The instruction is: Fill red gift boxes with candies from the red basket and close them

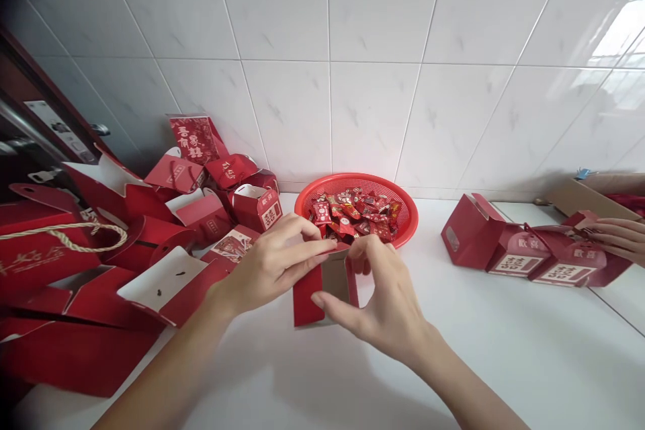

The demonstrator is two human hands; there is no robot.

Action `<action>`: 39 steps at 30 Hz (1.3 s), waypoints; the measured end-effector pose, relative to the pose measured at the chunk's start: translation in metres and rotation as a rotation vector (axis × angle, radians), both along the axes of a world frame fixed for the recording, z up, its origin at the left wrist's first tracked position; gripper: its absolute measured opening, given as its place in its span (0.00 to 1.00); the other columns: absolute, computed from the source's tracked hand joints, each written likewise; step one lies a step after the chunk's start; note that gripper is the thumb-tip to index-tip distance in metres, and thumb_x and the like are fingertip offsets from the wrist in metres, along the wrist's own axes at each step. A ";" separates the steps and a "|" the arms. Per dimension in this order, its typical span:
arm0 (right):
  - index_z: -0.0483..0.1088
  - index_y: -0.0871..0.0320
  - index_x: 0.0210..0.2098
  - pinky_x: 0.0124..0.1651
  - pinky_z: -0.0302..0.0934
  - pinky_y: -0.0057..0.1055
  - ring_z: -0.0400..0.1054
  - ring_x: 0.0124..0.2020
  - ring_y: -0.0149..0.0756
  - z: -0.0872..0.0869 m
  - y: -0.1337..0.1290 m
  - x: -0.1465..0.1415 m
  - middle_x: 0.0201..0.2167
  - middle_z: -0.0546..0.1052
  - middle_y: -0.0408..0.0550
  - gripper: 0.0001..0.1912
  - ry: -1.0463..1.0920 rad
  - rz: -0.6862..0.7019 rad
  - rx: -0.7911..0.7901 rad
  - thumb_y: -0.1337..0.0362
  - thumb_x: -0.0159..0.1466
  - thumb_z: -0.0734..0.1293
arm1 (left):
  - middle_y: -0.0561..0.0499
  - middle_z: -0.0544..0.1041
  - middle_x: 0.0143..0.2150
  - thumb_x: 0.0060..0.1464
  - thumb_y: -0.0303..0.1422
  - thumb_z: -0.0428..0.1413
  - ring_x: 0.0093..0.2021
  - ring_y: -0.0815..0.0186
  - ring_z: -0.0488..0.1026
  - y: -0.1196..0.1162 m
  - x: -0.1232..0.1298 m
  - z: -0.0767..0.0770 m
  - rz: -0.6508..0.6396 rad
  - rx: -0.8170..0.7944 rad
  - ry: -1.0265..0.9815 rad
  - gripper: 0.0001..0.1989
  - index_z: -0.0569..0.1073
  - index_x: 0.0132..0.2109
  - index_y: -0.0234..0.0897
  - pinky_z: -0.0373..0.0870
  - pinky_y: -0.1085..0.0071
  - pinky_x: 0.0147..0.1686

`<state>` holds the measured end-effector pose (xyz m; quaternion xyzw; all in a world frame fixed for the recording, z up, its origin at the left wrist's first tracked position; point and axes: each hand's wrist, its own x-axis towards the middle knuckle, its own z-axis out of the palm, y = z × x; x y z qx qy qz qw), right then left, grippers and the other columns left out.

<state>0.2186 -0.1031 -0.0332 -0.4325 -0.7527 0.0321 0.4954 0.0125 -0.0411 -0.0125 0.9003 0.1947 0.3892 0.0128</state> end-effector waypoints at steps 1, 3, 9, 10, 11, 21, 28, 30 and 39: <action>0.61 0.52 0.34 0.28 0.64 0.31 0.64 0.25 0.33 0.001 -0.002 -0.002 0.26 0.70 0.40 0.15 -0.016 0.004 -0.037 0.58 0.61 0.73 | 0.48 0.77 0.39 0.69 0.30 0.51 0.40 0.65 0.73 0.001 0.002 -0.002 -0.006 -0.014 -0.017 0.13 0.80 0.52 0.42 0.73 0.68 0.41; 0.58 0.52 0.30 0.26 0.62 0.29 0.62 0.23 0.31 0.002 -0.005 -0.004 0.23 0.69 0.39 0.11 -0.018 0.028 -0.095 0.65 0.65 0.67 | 0.48 0.77 0.39 0.69 0.31 0.52 0.40 0.66 0.73 0.004 0.005 -0.005 0.000 -0.056 -0.069 0.12 0.80 0.51 0.41 0.73 0.68 0.41; 0.59 0.52 0.28 0.24 0.58 0.27 0.64 0.22 0.31 0.004 -0.008 -0.004 0.21 0.69 0.39 0.12 0.012 0.015 -0.005 0.72 0.65 0.62 | 0.49 0.79 0.44 0.67 0.29 0.55 0.46 0.65 0.76 0.008 0.004 -0.008 0.039 -0.238 -0.316 0.09 0.78 0.49 0.42 0.74 0.68 0.49; 0.59 0.52 0.27 0.24 0.57 0.27 0.63 0.22 0.31 0.004 -0.008 -0.004 0.21 0.69 0.39 0.12 0.006 0.007 0.033 0.73 0.65 0.62 | 0.49 0.78 0.45 0.66 0.27 0.54 0.47 0.65 0.76 0.008 0.004 -0.008 0.035 -0.253 -0.336 0.09 0.79 0.45 0.41 0.75 0.68 0.49; 0.59 0.52 0.27 0.24 0.57 0.27 0.62 0.22 0.31 0.003 -0.008 -0.005 0.21 0.69 0.39 0.13 0.003 0.001 0.067 0.74 0.64 0.62 | 0.48 0.78 0.45 0.65 0.26 0.54 0.48 0.65 0.76 0.007 0.004 -0.008 0.030 -0.262 -0.340 0.10 0.79 0.41 0.41 0.75 0.69 0.48; 0.60 0.52 0.30 0.24 0.57 0.27 0.63 0.22 0.30 0.005 -0.002 0.008 0.22 0.69 0.37 0.12 -0.002 0.071 0.040 0.72 0.66 0.64 | 0.49 0.74 0.61 0.57 0.23 0.56 0.50 0.60 0.78 -0.018 -0.011 0.015 0.190 -0.433 0.112 0.26 0.76 0.59 0.52 0.79 0.69 0.41; 0.66 0.53 0.33 0.30 0.63 0.28 0.66 0.29 0.32 0.016 0.011 0.038 0.28 0.72 0.42 0.08 0.011 0.320 -0.450 0.64 0.70 0.63 | 0.54 0.72 0.67 0.52 0.24 0.56 0.64 0.55 0.72 -0.012 -0.047 0.030 0.082 -0.635 0.342 0.36 0.70 0.67 0.55 0.76 0.70 0.50; 0.69 0.54 0.35 0.34 0.65 0.31 0.67 0.31 0.33 0.012 0.019 0.042 0.30 0.73 0.43 0.07 -0.020 0.340 -0.604 0.61 0.70 0.63 | 0.53 0.67 0.71 0.53 0.28 0.57 0.67 0.53 0.68 -0.005 -0.045 0.027 0.089 -0.759 0.458 0.36 0.66 0.69 0.52 0.74 0.68 0.53; 0.70 0.54 0.45 0.40 0.66 0.39 0.72 0.37 0.42 -0.023 0.041 0.045 0.37 0.77 0.49 0.09 -0.238 0.275 -0.917 0.61 0.67 0.62 | 0.45 0.72 0.67 0.45 0.34 0.62 0.60 0.49 0.74 0.028 -0.034 -0.004 0.184 -0.940 0.575 0.43 0.65 0.70 0.44 0.72 0.67 0.50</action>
